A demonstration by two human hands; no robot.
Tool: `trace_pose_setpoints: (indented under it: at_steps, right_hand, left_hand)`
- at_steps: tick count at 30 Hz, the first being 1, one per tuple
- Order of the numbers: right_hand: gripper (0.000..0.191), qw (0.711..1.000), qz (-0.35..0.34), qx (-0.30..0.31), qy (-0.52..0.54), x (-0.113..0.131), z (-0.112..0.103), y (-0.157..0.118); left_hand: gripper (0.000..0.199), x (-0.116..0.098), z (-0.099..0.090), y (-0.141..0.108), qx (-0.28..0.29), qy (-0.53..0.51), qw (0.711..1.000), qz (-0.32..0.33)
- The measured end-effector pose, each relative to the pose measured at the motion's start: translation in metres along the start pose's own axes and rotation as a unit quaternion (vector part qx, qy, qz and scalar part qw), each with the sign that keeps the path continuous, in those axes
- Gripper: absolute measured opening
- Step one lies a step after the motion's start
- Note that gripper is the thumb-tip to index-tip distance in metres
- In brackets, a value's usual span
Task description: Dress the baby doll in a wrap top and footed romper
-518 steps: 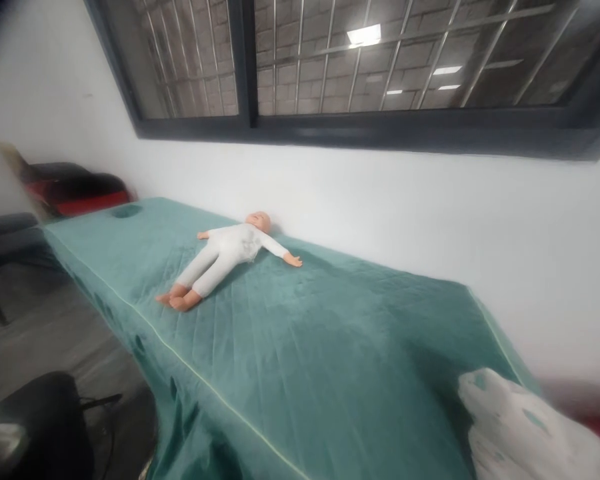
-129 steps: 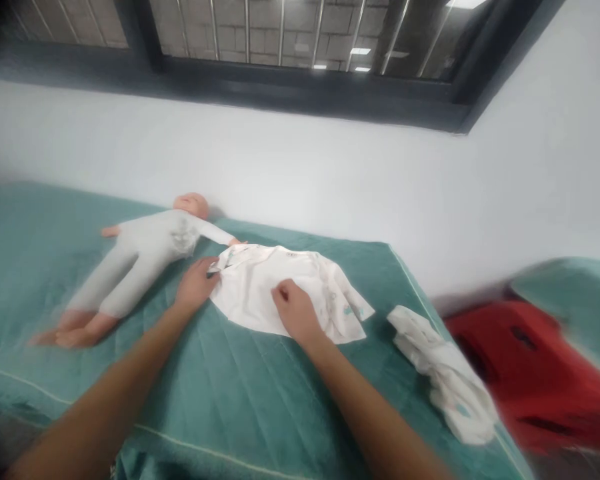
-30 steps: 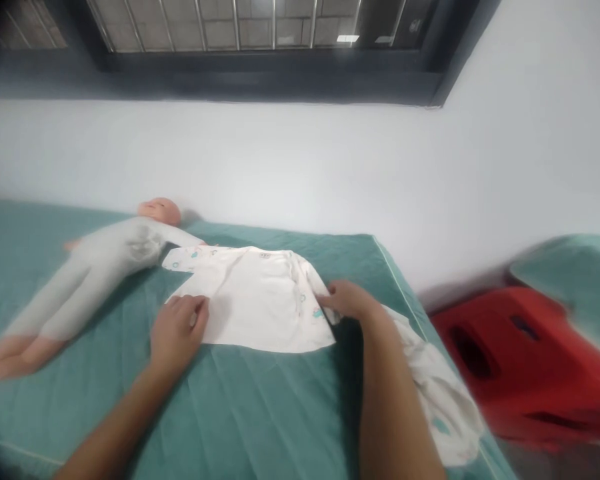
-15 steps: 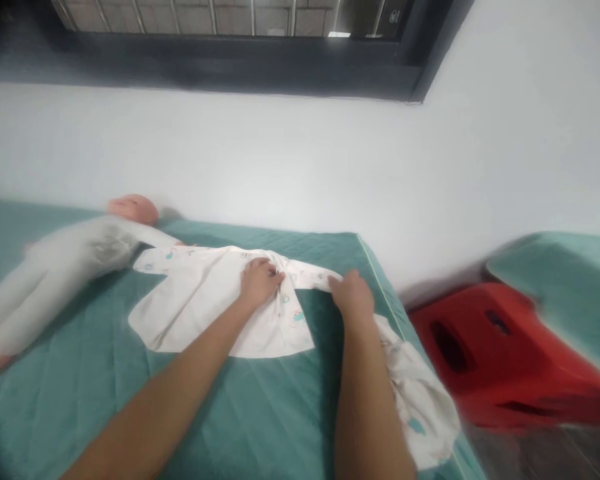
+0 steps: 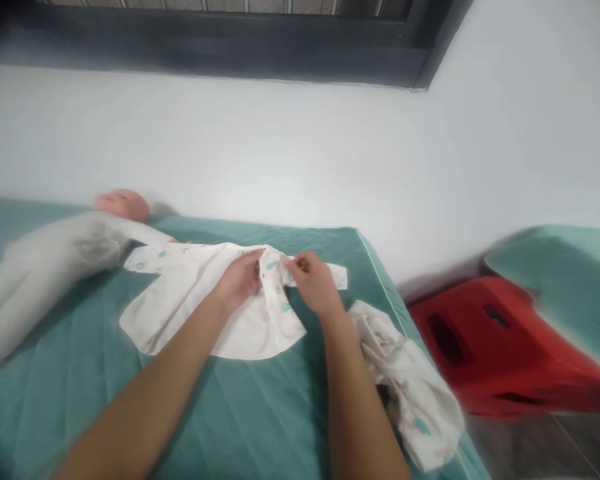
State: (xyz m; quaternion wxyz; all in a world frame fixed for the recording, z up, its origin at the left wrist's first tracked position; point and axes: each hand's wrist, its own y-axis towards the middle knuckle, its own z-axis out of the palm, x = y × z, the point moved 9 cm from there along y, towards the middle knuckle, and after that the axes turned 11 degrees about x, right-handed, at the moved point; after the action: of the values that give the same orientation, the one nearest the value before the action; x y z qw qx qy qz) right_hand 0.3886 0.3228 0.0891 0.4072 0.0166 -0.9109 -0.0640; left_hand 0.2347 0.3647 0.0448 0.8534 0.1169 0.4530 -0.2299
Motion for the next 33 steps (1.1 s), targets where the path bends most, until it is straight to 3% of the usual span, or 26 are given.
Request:
trace_pose_setpoints:
  at_steps: [2, 5, 9, 12, 15, 17, 19, 20, 23, 25, 27, 29, 31, 33]
  right_hand:
    - [0.027, 0.996, -0.031, 0.087, 0.015, 0.019, 0.029, -0.003]
    - [0.02, 0.995, -0.007, 0.095, -0.013, 0.019, 0.04, -0.004]
    - [0.026, 0.991, 0.099, 0.077, 0.053, -0.023, 0.02, 0.002]
    - [0.038, 0.981, 0.191, 0.011, -0.034, -0.052, -0.015, -0.002]
    - [0.037, 0.973, 0.167, -0.04, -0.156, -0.036, -0.031, -0.003]
    - [0.033, 0.982, 0.101, -0.046, -0.153, -0.002, -0.016, 0.001]
    - [0.03, 0.993, 0.03, -0.021, -0.111, 0.044, 0.016, 0.009]
    - [0.028, 0.996, -0.005, 0.011, -0.086, 0.071, 0.038, 0.015]
    - [0.029, 0.984, -0.105, 0.137, -0.048, 0.154, 0.119, 0.043]
    - [0.036, 0.967, -0.154, 0.198, -0.037, 0.2, 0.171, 0.072]
    - [0.047, 0.959, -0.163, 0.231, -0.006, 0.231, 0.218, 0.111]
    - [0.059, 0.965, -0.132, 0.226, 0.021, 0.247, 0.257, 0.157]
    - [0.07, 0.977, -0.083, 0.193, 0.046, 0.255, 0.286, 0.2]
    - [0.073, 0.981, -0.074, 0.163, 0.075, 0.266, 0.308, 0.231]
  left_hand:
    - [0.026, -0.006, 0.01, -0.004, 0.033, -0.023, 0.999, 0.008]
    - [0.028, -0.011, 0.012, -0.007, 0.037, 0.041, 0.998, 0.015]
    - [0.02, -0.015, 0.001, -0.002, -0.019, 0.223, 0.973, 0.056]
    - [0.017, -0.024, -0.005, -0.006, -0.078, 0.311, 0.942, 0.101]
    - [0.019, -0.052, -0.011, -0.022, -0.105, 0.396, 0.902, 0.138]
    - [0.022, -0.088, -0.021, -0.039, -0.106, 0.485, 0.852, 0.165]
    - [0.024, -0.136, -0.047, -0.063, -0.127, 0.587, 0.777, 0.186]
    - [0.025, -0.164, -0.068, -0.078, -0.154, 0.636, 0.733, 0.187]
    - [0.03, -0.25, -0.166, -0.131, -0.304, 0.722, 0.609, 0.124]
    - [0.039, -0.292, -0.241, -0.164, -0.372, 0.731, 0.571, 0.038]
    - [0.049, -0.314, -0.306, -0.194, -0.407, 0.697, 0.589, -0.038]
    - [0.05, -0.316, -0.353, -0.216, -0.408, 0.62, 0.664, -0.087]
    - [0.051, -0.302, -0.376, -0.226, -0.379, 0.522, 0.755, -0.118]
    - [0.055, -0.28, -0.378, -0.225, -0.318, 0.408, 0.846, -0.131]
